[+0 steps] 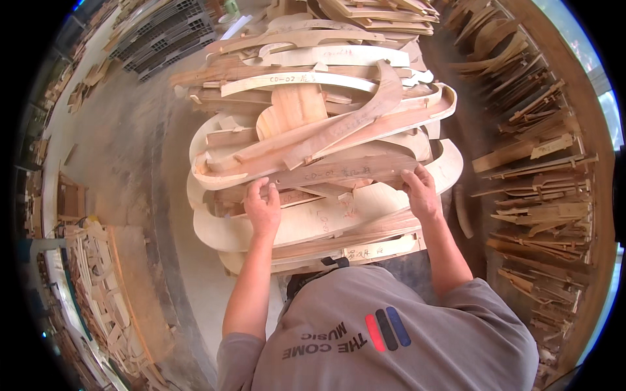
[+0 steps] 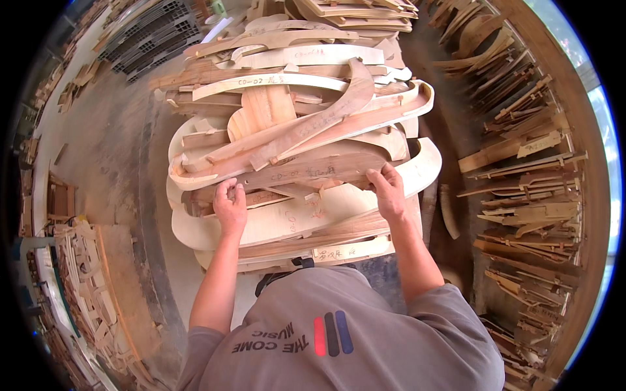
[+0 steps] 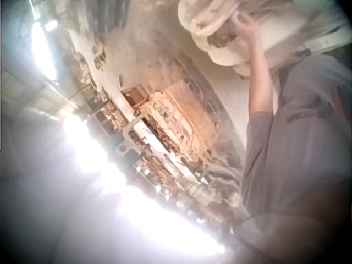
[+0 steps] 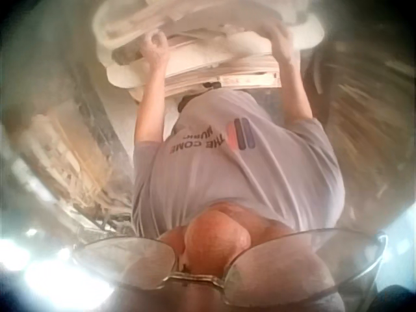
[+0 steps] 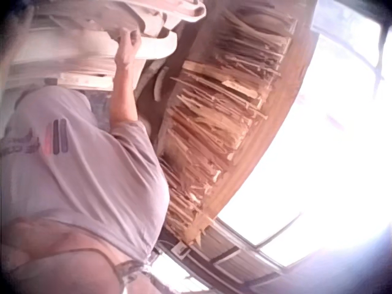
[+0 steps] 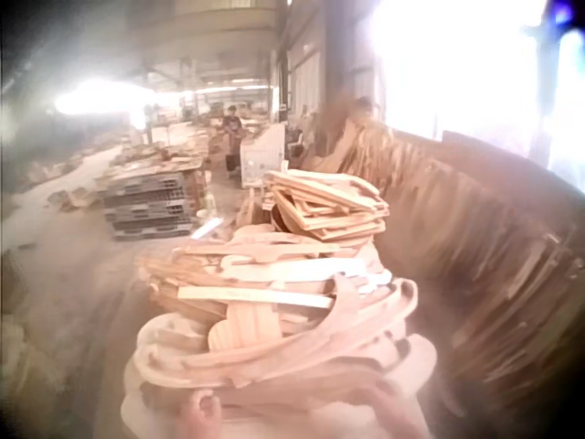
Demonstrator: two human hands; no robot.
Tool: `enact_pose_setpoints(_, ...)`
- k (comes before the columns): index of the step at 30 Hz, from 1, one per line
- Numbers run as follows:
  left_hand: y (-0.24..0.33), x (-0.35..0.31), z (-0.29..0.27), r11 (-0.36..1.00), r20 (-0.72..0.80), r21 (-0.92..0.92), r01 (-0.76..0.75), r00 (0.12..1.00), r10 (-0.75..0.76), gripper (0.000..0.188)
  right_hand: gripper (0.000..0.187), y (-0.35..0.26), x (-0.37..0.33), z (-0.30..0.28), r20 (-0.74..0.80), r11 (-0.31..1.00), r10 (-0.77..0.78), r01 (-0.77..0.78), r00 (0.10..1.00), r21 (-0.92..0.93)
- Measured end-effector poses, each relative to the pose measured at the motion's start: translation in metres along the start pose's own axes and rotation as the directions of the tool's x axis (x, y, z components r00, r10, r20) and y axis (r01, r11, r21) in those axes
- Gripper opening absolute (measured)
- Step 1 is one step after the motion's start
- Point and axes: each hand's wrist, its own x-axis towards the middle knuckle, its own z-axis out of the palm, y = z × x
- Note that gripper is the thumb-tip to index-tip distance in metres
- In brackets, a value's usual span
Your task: The person sorts through a pile of curved and straight wood pieces on a table, handling them by hand, and then walks to a different area to place some pieces onto a stack.
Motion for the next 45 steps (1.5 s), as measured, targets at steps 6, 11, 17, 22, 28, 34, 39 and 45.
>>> enact_pose_setpoints(6, 0.019, -0.02, -0.035, 0.998, -0.008, 0.019, 0.052, 0.999, -0.052, 0.032, 0.008, 0.011, -0.001, -0.031, 0.094, 0.981, 0.032, -0.049, 0.995, 0.187)
enact_pose_setpoints(11, 0.047, -0.046, -0.065, 0.992, 0.036, 0.036, 0.119, 0.992, -0.121, 0.052, 0.003, 0.027, 0.01, -0.029, 0.205, 0.976, 0.066, -0.106, 0.977, 0.192)
enact_pose_setpoints(17, 0.082, -0.094, -0.11, 0.769, 0.088, 0.635, -0.071, 0.996, 0.019, 0.073, 0.005, 0.025, 0.016, 0.028, 0.386, 0.966, 0.165, -0.228, 0.908, 0.122)
enact_pose_setpoints(22, 0.108, -0.132, -0.145, 0.64, 0.12, 0.768, -0.037, 0.989, -0.087, 0.066, 0.009, 0.045, 0.013, 0.074, 0.68, 0.956, 0.216, -0.293, 0.7, -0.002)
enact_pose_setpoints(28, 0.104, -0.182, -0.188, 0.699, -0.001, 0.688, 0.195, 0.964, -0.267, 0.056, 0.022, 0.05, -0.043, 0.135, 0.762, 0.938, 0.267, -0.341, 0.59, -0.065)
enact_pose_setpoints(34, 0.075, -0.258, -0.249, 0.678, -0.233, 0.635, 0.37, 0.929, -0.289, 0.052, 0.06, 0.068, -0.106, 0.176, 0.799, 0.928, 0.372, -0.183, 0.472, -0.324)
enact_pose_setpoints(39, 0.039, -0.356, -0.336, 0.621, -0.457, 0.589, 0.517, 0.847, -0.272, 0.052, 0.051, 0.105, -0.199, 0.231, 0.777, 0.851, 0.506, -0.071, 0.373, -0.52)
enact_pose_setpoints(45, 0.005, -0.476, -0.448, 0.534, -0.667, 0.522, 0.665, 0.709, -0.229, 0.053, 0.038, 0.187, -0.313, 0.313, 0.701, 0.751, 0.645, -0.08, 0.306, -0.656)
